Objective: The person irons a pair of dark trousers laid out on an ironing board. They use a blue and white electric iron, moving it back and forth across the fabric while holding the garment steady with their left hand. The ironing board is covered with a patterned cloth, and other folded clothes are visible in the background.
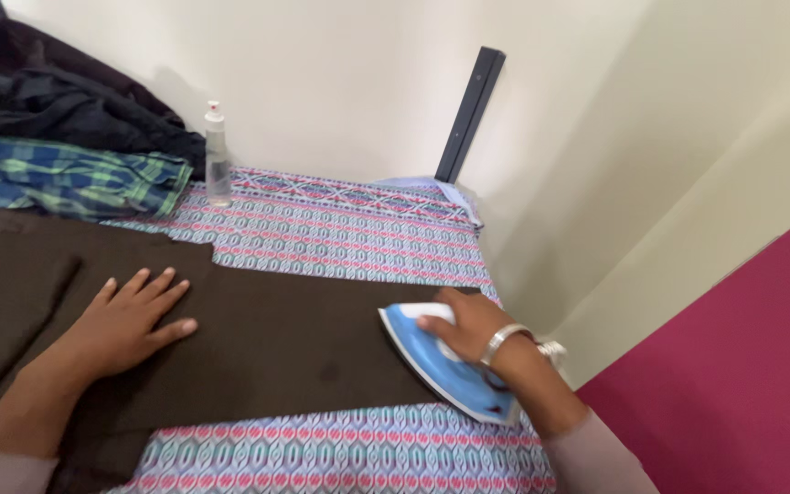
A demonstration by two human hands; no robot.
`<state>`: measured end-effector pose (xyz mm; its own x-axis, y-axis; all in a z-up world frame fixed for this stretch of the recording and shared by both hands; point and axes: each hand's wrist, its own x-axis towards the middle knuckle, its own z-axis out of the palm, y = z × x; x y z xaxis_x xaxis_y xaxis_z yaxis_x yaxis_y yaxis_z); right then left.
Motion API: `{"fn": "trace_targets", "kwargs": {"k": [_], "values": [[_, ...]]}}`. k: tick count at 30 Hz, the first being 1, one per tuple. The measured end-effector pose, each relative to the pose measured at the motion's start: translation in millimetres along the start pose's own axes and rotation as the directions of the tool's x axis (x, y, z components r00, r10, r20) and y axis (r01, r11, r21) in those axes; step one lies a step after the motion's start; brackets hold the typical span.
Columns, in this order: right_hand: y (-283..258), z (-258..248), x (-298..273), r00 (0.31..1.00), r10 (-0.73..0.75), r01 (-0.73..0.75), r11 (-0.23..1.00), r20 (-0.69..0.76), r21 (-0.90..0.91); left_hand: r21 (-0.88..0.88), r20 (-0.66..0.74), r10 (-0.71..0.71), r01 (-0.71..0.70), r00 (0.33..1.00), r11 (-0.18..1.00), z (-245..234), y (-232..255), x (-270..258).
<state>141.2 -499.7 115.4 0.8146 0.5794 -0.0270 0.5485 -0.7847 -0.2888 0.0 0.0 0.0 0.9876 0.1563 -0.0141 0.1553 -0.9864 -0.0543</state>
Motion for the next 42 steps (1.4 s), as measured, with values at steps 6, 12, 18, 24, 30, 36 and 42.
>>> {"fn": "trace_targets", "kwargs": {"k": [6, 12, 18, 24, 30, 36, 42], "values": [[-116, 14, 21, 0.982, -0.174, 0.179, 0.982, 0.075, -0.061, -0.198, -0.235, 0.038, -0.086, 0.971, 0.976, 18, -30, -2], [-203, 33, 80, 0.998, -0.045, 0.046, 0.999, 0.042, -0.020, -0.162, -0.209, 0.016, -0.050, 0.978, 0.986, 22, -31, 2], [-251, 35, 134, 0.989, 0.136, -0.137, 0.991, 0.058, 0.010, -0.160, -0.195, 0.019, -0.051, 0.981, 0.986, 5, -16, -6], [-250, 38, 136, 0.991, 0.068, -0.073, 0.996, 0.117, 0.042, -0.248, -0.124, 0.000, -0.031, 0.992, 0.968, -12, -9, -15], [-257, 47, 69, 0.973, -0.002, -0.001, 1.000, 0.232, 0.016, -0.224, -0.110, -0.017, -0.008, 0.994, 0.975, -8, -9, -11], [-280, 66, 102, 0.988, 0.010, -0.019, 0.998, 0.157, 0.056, -0.166, -0.211, 0.040, -0.076, 0.977, 0.983, 4, -13, -3], [-296, 82, 167, 0.997, 0.039, -0.036, 0.999, 0.067, -0.035, -0.153, -0.216, 0.054, -0.088, 0.975, 0.984, 9, -14, -1]]}}
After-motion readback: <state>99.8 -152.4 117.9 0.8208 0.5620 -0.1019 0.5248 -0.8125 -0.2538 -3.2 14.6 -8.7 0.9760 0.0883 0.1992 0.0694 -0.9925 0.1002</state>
